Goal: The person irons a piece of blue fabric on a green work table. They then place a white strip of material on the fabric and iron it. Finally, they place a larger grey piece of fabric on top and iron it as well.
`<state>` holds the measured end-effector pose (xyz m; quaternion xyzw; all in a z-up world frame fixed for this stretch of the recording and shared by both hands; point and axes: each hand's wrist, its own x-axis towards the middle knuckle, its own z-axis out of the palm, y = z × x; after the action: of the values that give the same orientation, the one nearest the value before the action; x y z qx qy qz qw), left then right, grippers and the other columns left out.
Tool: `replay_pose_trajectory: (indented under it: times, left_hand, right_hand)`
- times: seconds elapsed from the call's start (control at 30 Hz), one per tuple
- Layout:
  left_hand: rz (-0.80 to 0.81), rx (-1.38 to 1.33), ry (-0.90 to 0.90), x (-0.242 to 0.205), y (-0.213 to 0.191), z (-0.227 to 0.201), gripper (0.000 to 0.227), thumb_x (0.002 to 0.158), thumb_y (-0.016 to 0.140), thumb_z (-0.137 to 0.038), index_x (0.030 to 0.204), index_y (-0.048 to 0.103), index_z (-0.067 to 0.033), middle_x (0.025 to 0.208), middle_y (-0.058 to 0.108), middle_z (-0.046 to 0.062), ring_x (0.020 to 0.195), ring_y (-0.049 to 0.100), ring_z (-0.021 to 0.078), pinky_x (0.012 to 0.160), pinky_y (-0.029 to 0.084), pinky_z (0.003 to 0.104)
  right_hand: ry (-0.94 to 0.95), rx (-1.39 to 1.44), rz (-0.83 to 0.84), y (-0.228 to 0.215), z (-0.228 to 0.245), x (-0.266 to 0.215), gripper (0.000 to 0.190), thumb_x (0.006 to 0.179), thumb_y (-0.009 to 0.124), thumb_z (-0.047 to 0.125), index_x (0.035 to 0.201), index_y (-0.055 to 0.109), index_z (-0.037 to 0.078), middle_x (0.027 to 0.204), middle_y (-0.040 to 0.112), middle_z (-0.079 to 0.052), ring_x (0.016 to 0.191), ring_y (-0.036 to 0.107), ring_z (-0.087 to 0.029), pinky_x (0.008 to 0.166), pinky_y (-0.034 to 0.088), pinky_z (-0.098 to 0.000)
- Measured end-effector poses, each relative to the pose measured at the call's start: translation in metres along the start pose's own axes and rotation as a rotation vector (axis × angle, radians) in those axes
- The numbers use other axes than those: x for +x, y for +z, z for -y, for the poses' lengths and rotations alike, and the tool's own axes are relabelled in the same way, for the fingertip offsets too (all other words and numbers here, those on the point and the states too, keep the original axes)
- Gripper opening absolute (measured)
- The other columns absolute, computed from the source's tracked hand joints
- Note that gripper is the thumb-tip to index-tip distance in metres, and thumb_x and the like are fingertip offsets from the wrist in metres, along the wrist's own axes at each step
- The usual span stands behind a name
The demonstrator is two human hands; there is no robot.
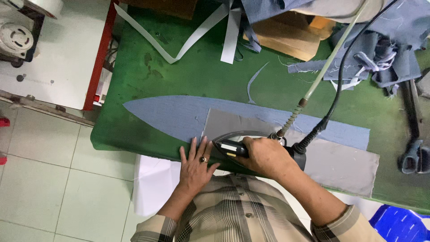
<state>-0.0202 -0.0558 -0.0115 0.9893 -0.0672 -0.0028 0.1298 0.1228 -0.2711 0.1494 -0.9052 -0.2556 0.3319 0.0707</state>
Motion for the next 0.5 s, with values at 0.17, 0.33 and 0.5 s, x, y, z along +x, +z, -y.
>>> replay_pose_trajectory:
  times: [0.17, 0.33, 0.5]
  left_hand:
    - [-0.085, 0.083, -0.059, -0.008, 0.014, 0.006, 0.081, 0.094, 0.051, -0.069, 0.158, 0.037, -0.02, 0.17, 0.024, 0.01, 0.154, 0.022, 0.041, 0.111, 0.019, 0.077]
    - [-0.147, 0.121, -0.115, -0.009, 0.012, 0.022, 0.084, 0.093, 0.05, -0.07, 0.159, 0.035, -0.0204, 0.17, 0.024, 0.011, 0.154, 0.023, 0.0395, 0.112, 0.016, 0.075]
    - [-0.15, 0.025, -0.235, 0.016, -0.018, 0.052, 0.067, 0.096, 0.057, -0.041, 0.154, 0.043, -0.0105, 0.167, 0.029, 0.019, 0.153, 0.026, 0.0452, 0.108, 0.025, 0.079]
  right_hand:
    - [0.026, 0.024, -0.001, -0.006, 0.013, 0.005, 0.045, 0.082, 0.071, 0.052, 0.104, 0.068, 0.012, 0.089, 0.077, -0.015, 0.089, 0.076, -0.038, 0.076, 0.06, -0.0524]
    - [-0.01, 0.039, -0.027, -0.008, 0.029, 0.018, 0.042, 0.084, 0.07, 0.049, 0.102, 0.068, 0.011, 0.087, 0.076, -0.018, 0.087, 0.076, -0.039, 0.075, 0.06, -0.0538]
    - [-0.042, 0.043, -0.046, -0.015, 0.046, 0.025, 0.041, 0.084, 0.07, 0.046, 0.101, 0.069, 0.008, 0.086, 0.076, -0.019, 0.087, 0.076, -0.04, 0.074, 0.06, -0.0534]
